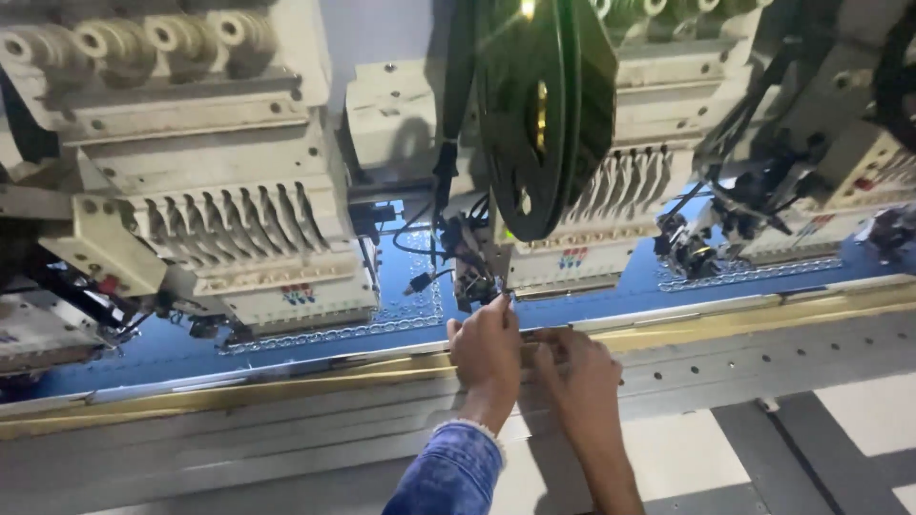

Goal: The person walks along a multi-head industrial embroidery machine, checking the thread paths and adjusting the fabric on each head.

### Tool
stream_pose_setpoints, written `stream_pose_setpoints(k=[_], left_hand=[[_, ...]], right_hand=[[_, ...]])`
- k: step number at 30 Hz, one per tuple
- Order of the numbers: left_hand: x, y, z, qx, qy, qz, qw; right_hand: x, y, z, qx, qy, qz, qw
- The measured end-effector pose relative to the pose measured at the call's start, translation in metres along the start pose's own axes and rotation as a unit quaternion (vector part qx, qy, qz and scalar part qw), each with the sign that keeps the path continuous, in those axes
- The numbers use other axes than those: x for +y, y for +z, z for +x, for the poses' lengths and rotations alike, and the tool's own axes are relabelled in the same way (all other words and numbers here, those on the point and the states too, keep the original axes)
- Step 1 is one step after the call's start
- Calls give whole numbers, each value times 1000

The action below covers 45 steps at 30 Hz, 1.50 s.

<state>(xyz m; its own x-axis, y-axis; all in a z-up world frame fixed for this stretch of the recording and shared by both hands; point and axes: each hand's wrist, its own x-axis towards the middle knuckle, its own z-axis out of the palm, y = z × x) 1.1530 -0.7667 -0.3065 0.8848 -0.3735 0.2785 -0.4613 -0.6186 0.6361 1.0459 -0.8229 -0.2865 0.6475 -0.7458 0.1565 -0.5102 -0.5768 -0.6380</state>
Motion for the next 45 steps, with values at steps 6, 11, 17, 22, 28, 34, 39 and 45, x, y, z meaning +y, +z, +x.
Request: stream_pose_setpoints(k=[6, 11, 17, 22, 28, 34, 39, 45], left_hand=[[-6, 20, 9, 20, 22, 25, 999], [-11, 36, 10, 52, 27, 47, 997], [-2, 20, -9, 115, 83, -18, 990], [-2, -11, -28, 0, 110, -121, 987], [9, -63, -52, -76, 231, -261, 934], [5, -67, -50, -174, 222, -362, 888], [-17, -36, -45, -134, 177, -416, 882], [-20, -30, -45, -157, 141, -414, 886]], right_hand=[[3, -7, 17, -58, 16, -9, 998], [20, -12, 19, -68, 4, 23, 997], [30, -11, 24, -40, -7, 62, 997], [15, -13, 33, -46, 31, 68, 996], [3, -21, 49, -217, 101, 198, 951], [-4, -13, 50, -119, 202, 529, 815], [-30, -15, 48, -163, 245, 591, 751], [-8, 25, 59, -75, 193, 587, 782]])
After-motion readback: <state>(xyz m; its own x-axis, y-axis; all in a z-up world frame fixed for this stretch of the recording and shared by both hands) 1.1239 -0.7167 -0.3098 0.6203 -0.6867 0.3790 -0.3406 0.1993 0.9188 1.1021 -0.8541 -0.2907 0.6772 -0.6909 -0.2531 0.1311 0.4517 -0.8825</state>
